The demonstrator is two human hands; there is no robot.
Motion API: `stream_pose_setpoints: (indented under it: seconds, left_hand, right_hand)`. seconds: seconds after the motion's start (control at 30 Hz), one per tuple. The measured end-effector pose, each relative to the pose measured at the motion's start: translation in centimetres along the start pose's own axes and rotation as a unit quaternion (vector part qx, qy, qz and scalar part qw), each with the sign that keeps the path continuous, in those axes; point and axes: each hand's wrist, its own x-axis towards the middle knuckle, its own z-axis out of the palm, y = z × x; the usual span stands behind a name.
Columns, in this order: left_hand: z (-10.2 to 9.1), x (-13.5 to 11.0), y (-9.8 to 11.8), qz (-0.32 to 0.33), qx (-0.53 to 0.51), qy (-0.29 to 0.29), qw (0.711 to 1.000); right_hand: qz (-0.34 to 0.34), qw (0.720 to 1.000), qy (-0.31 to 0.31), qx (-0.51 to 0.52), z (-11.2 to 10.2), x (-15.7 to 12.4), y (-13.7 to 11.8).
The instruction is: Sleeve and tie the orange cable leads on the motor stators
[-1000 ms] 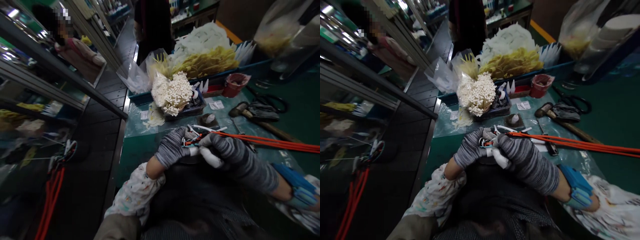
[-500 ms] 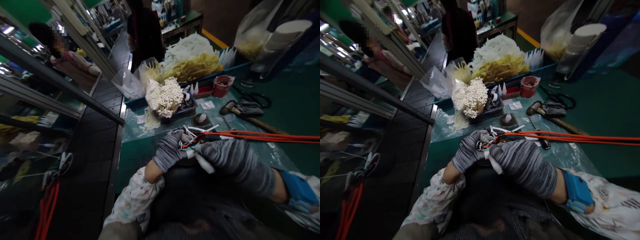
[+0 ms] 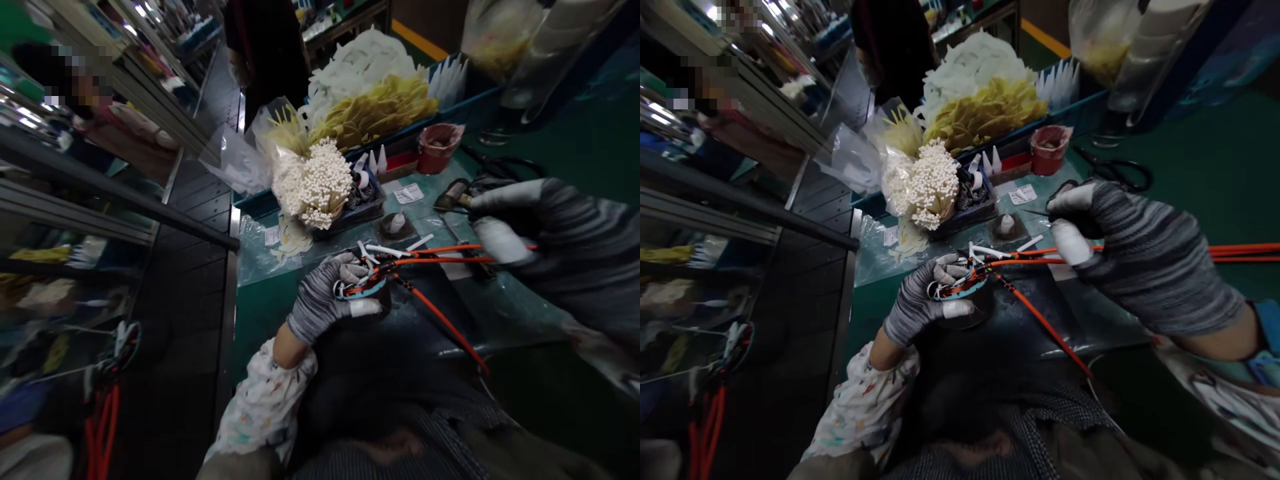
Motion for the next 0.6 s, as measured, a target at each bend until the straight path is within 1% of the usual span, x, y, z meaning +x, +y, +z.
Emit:
stream_pose_setpoints:
  seconds: [0.07,0.17,0.23,0.3,0.4,0.6]
  left_hand:
    - [-0.1,0.1,0.0,-0.001,-0.029,-0.002,1.0]
    - [-0.3,0.4,0.3,-0.001,-0.056,-0.007,0.998]
    - [-0.4,0.6,0.6,-0.001,-0.065,-0.01,0.998]
    - [-0.5,0.8,0.9,0.002,-0.067,-0.012,0.998]
    - [-0.8,1.0,1.0,0.0,-0.058,-0.014,0.998]
    - [-1.3,1.2,0.6,-0.012,-0.057,-0.012,0.998]
  right_hand:
    - [0.005,1.0,-0.003,-0.017,0.5,0.1,1.0]
    - [-0.007,0.999,-0.013,-0.034,0.9,0.3,3.2]
    - [0.004,0.997,-0.029,-0.074,1.2,0.6,4.4]
    - [0.022,0.989,-0.055,-0.135,1.6,0.9,5.2]
    - [0.042,0.972,-0.102,-0.206,2.1,1.2,5.8]
    - [0.028,0.939,-0.154,-0.305,2.6,1.5,5.9]
